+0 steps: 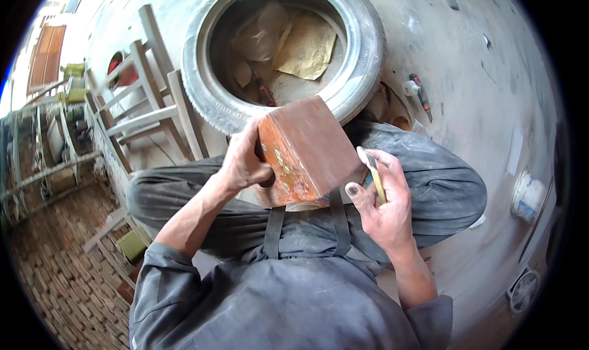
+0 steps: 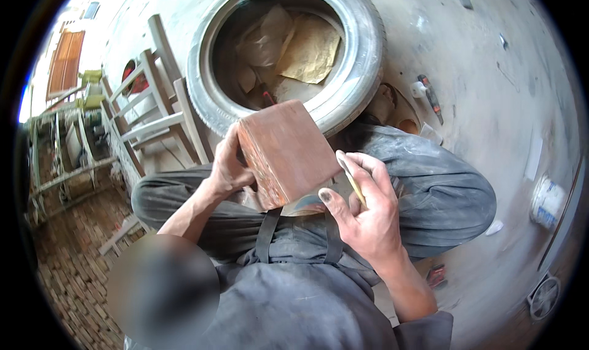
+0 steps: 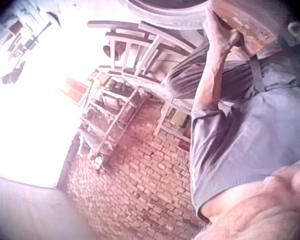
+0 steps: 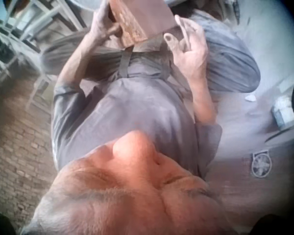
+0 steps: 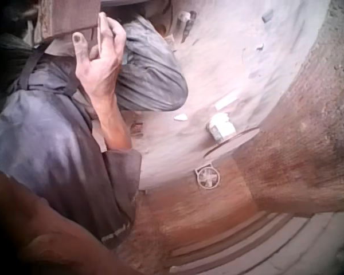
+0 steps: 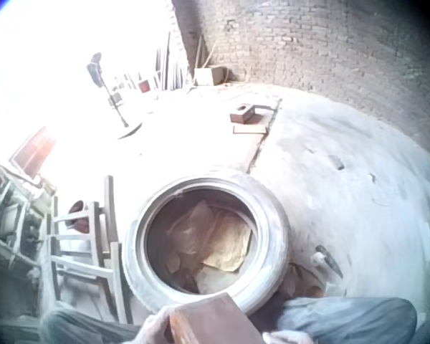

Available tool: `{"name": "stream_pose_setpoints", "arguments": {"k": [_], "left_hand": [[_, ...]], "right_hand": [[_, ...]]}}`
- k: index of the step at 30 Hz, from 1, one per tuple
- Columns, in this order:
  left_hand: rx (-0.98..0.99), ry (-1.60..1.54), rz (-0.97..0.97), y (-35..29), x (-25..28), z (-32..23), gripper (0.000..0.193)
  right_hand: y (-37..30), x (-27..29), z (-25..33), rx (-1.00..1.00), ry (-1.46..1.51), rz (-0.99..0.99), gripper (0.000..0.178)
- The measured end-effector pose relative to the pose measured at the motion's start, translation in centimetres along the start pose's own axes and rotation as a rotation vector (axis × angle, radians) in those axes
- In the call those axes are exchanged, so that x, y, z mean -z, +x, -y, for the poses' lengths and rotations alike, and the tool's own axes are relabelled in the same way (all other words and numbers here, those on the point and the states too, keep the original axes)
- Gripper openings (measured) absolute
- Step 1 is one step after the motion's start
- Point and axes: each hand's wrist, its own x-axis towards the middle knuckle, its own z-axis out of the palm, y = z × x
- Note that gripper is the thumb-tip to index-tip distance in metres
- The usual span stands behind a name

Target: The person carves a decorative pattern into a rectangular wooden piece using a small chisel and then smooths the surface with sandpaper. The person holds the wood on their lap and works on the surface and edges.

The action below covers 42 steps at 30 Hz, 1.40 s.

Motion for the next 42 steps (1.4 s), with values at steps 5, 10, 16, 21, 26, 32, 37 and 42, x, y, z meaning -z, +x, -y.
{"name": "stream_pose_setpoints", "arguments": {"k": [5,10,16,21,26,32,37,42], "left_hand": [[-0.048,-0.138,-0.112,-4.8,-3.3,-1.8,0.08],[-0.01,-0.174,-0.134,-6.0,-3.6,-2.4,0.075],[0.011,-0.147,-0.135,-6.0,-4.0,-2.6,0.076],[0.023,-0.085,-0.138,-6.4,-4.5,-2.7,0.076],[0.084,-0.085,-0.133,-6.1,-4.6,-2.2,0.075],[0.259,-0.02,-0.202,-5.8,-4.3,-0.8,0.072],[0.436,0.116,-0.267,-5.5,-4.2,0.9,0.073],[0.526,0.199,-0.275,-4.7,-5.1,1.7,0.079]], "right_hand": [[-2.8,-0.7,2.1,-0.185,0.106,0.162,0.091],[-3.7,-1.2,3.5,-0.354,0.129,0.289,0.113],[-3.7,-2.3,3.4,-0.269,-0.055,0.233,0.113],[-2.4,-3.1,2.8,-0.376,0.01,0.235,0.113],[-1.8,-2.2,1.9,-0.426,0.13,0.304,0.107],[0.2,-2.7,0.3,-0.505,0.212,0.38,0.096],[2.0,-5.3,-1.7,-0.275,0.02,0.246,0.075],[2.4,-4.3,-4.0,-0.052,-0.196,0.209,0.048]]}}
